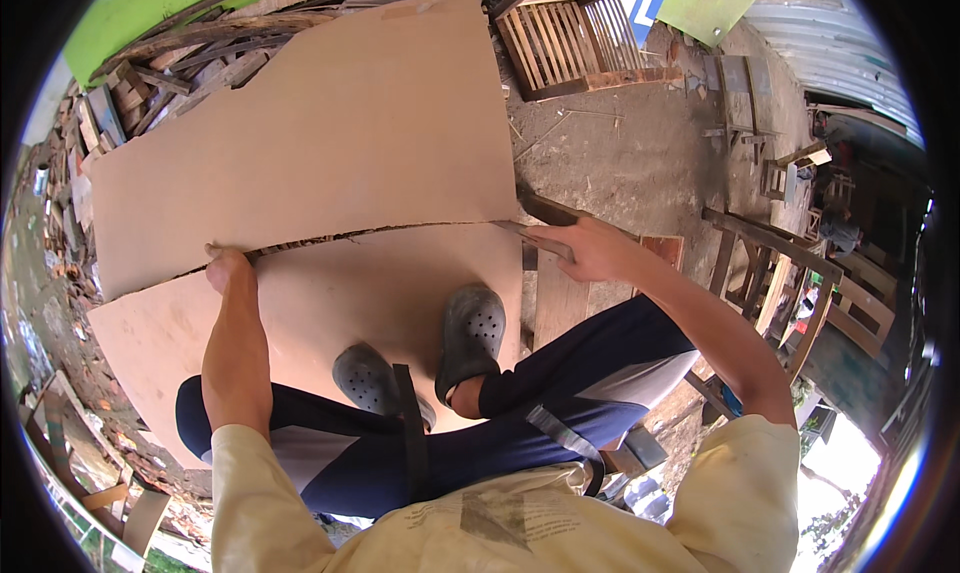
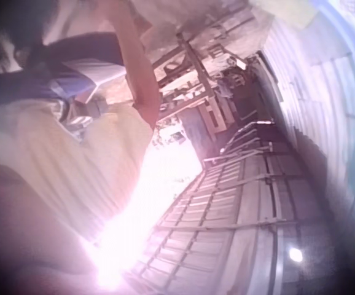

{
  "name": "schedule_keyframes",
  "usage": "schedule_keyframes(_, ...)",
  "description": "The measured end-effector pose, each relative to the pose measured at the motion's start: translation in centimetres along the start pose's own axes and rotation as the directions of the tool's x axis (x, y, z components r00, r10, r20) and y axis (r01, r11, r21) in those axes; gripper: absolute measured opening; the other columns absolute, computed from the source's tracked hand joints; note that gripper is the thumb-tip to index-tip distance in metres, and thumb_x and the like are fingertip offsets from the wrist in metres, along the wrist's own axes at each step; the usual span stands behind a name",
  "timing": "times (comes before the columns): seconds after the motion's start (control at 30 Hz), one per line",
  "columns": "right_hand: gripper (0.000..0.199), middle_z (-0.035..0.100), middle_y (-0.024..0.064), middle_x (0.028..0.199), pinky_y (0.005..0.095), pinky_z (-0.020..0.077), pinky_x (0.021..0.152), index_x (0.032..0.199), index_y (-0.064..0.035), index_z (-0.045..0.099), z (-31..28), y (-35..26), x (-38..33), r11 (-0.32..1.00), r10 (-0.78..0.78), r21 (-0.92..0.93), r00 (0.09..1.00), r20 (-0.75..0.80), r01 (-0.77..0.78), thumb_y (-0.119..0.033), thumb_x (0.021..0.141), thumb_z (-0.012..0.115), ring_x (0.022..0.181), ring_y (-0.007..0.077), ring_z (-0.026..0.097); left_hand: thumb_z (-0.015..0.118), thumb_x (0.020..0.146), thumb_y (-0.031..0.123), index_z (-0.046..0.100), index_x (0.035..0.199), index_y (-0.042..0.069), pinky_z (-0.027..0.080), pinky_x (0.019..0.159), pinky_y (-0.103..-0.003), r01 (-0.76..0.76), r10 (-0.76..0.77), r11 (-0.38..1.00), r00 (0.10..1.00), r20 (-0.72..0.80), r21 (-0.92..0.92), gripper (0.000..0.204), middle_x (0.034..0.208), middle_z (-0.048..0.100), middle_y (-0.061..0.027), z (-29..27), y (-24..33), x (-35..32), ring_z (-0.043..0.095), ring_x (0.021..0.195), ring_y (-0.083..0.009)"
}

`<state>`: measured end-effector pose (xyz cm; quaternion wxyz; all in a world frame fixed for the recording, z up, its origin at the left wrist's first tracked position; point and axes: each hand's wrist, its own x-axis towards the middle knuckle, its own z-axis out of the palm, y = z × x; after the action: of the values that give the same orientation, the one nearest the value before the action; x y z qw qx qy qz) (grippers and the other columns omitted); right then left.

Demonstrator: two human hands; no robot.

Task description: The person positions a large board on a makeshift work surface, then uses a hand saw to cut the board into smaller pieces. The person adjusts the board's position and continues sawing until the cut is complete.

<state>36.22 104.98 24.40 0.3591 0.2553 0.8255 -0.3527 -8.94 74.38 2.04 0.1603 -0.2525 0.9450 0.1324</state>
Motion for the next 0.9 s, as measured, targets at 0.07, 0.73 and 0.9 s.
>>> schedule_keyframes(0.07,0.066,0.071,0.0189,0.08,0.0527,0.0551,0.071,0.142,-0.0206,0.058,1.3,2.1,1.5,0.996,-0.088,-0.012,0.994,-0.057,0.088,-0.009,0.077,0.063,0.073,0.0413,0.068,0.034,0.103,0.064,0.069,0.108,-0.013,0.055,0.084,-0.053,-0.009,0.009,1.0,1.0,0.003,-0.004,0.085,0.107,0.072,-0.0297,0.4,0.2,-0.2,0.07,0.099,-0.0443)
schedule_keyframes(0.73,0.059,0.073,0.0203,0.088,0.0507,0.0556,0.079,0.135,-0.0202,0.066,-0.1,1.0,4.0,0.998,-0.01,-0.066,0.998,-0.058,0.006,-0.012,0.076,0.066,0.086,0.0409,0.069,0.032,0.104,0.063,0.07,0.106,-0.011,0.056,0.085,-0.051,-0.121,0.119,0.991,0.992,0.032,0.05,0.084,0.106,0.073,-0.0285,-0.1,0.3,0.1,0.07,0.099,-0.0426)
schedule_keyframes(0.9,0.055,0.073,0.0198,0.095,0.0519,0.0544,0.082,0.13,-0.0188,0.068,0.6,5.1,3.9,0.986,-0.026,-0.168,0.998,-0.065,0.015,-0.013,0.076,0.066,0.092,0.0415,0.069,0.033,0.104,0.063,0.071,0.106,-0.011,0.057,0.085,-0.052,-0.052,0.049,0.995,0.998,0.043,0.081,0.084,0.105,0.072,-0.0289,0.5,0.5,-0.7,0.071,0.099,-0.0427)
